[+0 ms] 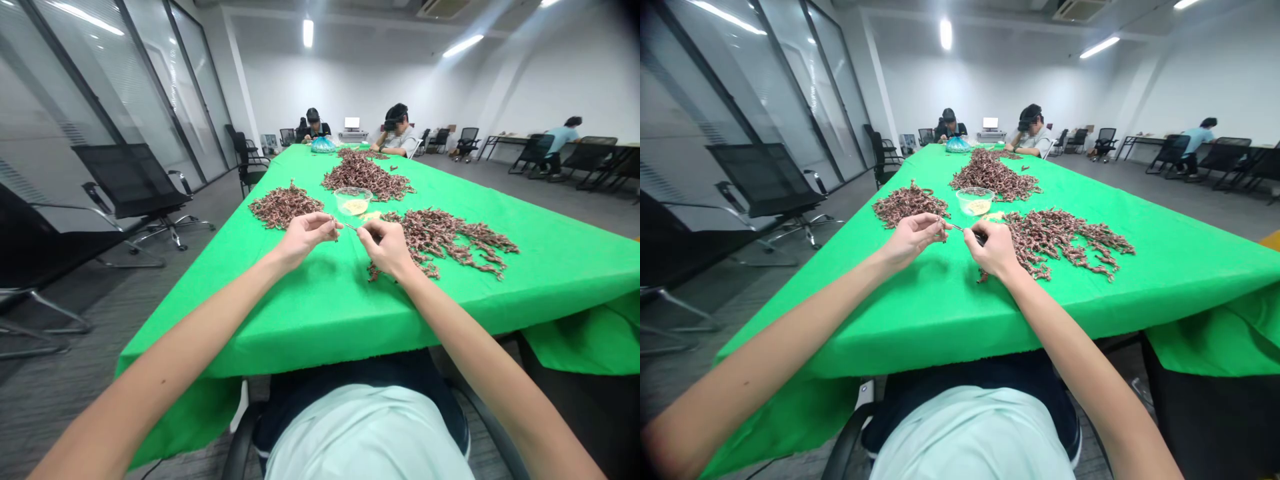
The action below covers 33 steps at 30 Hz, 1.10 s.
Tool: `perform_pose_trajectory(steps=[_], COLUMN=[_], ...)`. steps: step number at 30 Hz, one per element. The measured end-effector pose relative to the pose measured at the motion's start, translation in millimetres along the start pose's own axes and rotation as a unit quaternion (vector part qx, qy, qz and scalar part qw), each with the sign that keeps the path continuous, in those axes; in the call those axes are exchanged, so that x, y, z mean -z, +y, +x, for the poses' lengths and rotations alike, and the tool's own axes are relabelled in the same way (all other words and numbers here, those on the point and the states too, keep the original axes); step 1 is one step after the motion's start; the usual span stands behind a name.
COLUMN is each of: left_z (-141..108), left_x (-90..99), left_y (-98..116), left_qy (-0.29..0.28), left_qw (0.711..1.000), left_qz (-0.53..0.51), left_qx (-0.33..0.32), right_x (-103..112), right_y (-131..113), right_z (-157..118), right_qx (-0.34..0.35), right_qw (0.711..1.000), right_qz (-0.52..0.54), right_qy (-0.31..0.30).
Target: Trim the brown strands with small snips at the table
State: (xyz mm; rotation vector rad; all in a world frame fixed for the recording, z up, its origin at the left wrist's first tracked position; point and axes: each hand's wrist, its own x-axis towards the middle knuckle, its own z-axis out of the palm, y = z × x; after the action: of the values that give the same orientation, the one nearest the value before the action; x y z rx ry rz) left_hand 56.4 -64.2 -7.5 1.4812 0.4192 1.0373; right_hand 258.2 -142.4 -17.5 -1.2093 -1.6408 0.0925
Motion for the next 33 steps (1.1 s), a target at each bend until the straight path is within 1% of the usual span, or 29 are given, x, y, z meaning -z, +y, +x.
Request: perform_pose_trajectory(steps=[5, 10, 13, 17, 21, 29, 33], left_z=[0.0, -1.1, -1.6, -1.8, -2.2, -2.5, -2.7], left_x=[-0.8, 0.4, 0.4, 0.5, 1.4, 1.0, 0.7], left_y=[-0.8, -1.9, -2.2, -3.5, -5.0, -3.9, -2.7], left_qy=[-0.009, -0.029, -0.039, -0.041, -0.045, -0.045, -0.048], left_qw=[1.000, 0.999, 0.998, 0.998, 0.998, 0.997, 0.996], left_qz=[0.001, 0.026, 0.038, 0.045, 0.045, 0.063, 0.077], left_qx=[0.004, 0.018, 0.023, 0.023, 0.023, 0.018, 0.016], right_x=[-0.9, -2.1, -2.7, -3.2, -3.3, -4.1, -3.7], right_y=[0.9, 1.0, 0.0, 0.7, 1.7, 2.6, 2.4], right_z=[0.1, 0.6, 1.2, 1.3, 1.0, 0.9, 1.6], right_qx=[0.003, 0.025, 0.012, -0.002, 0.003, 0.003, 0.000], right_qw=[0.999, 0.996, 0.995, 0.995, 0.996, 0.995, 0.994], right_qz=[-0.053, -0.083, -0.097, -0.100, -0.089, -0.100, -0.106], right_qy=[0.000, 0.007, -0.001, -0.002, 0.001, -0.002, -0.012])
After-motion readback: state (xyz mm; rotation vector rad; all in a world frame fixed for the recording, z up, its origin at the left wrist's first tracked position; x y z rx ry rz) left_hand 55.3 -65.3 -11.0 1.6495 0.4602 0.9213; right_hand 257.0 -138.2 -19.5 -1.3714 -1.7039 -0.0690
